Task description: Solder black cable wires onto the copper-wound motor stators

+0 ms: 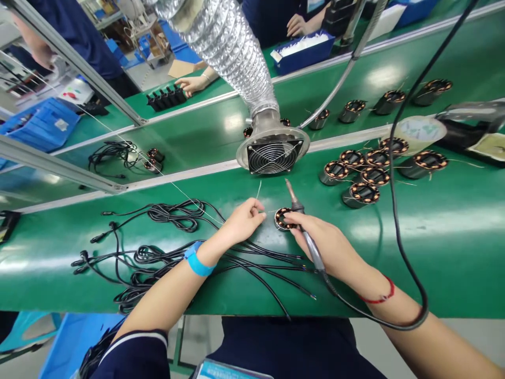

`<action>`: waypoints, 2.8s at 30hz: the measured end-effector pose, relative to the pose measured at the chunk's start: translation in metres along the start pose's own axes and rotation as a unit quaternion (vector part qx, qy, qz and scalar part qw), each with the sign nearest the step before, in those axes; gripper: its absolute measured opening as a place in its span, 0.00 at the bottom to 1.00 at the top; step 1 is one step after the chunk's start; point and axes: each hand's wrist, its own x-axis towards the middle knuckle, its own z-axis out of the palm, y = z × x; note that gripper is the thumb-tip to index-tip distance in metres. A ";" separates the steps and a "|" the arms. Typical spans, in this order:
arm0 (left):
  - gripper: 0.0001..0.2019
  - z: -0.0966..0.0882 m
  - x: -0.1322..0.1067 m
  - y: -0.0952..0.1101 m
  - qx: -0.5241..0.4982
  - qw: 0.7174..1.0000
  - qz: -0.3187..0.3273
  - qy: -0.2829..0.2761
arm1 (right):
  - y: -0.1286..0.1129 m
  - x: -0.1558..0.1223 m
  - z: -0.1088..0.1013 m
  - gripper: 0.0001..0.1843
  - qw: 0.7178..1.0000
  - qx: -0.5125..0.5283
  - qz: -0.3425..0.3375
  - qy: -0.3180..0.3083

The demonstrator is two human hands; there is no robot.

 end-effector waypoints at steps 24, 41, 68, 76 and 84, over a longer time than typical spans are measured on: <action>0.16 0.023 -0.007 0.017 -0.031 0.999 0.009 -0.029 | 0.014 -0.004 0.029 0.23 0.998 0.044 0.044 0.029; 0.21 0.017 0.002 0.001 -0.188 0.976 0.039 -0.101 | 0.015 -0.006 0.026 0.22 0.998 0.020 0.035 0.054; 0.04 0.019 -0.046 0.009 0.092 0.983 0.126 -0.099 | 0.008 -0.007 -0.008 0.23 0.973 0.186 0.104 0.087; 0.08 -0.007 -0.047 0.016 -0.065 0.984 0.112 -0.119 | -0.035 0.006 -0.016 0.21 0.944 0.305 0.086 0.090; 0.23 -0.009 -0.050 0.012 0.009 0.979 0.184 -0.092 | -0.031 0.011 -0.001 0.20 0.902 0.389 0.139 0.124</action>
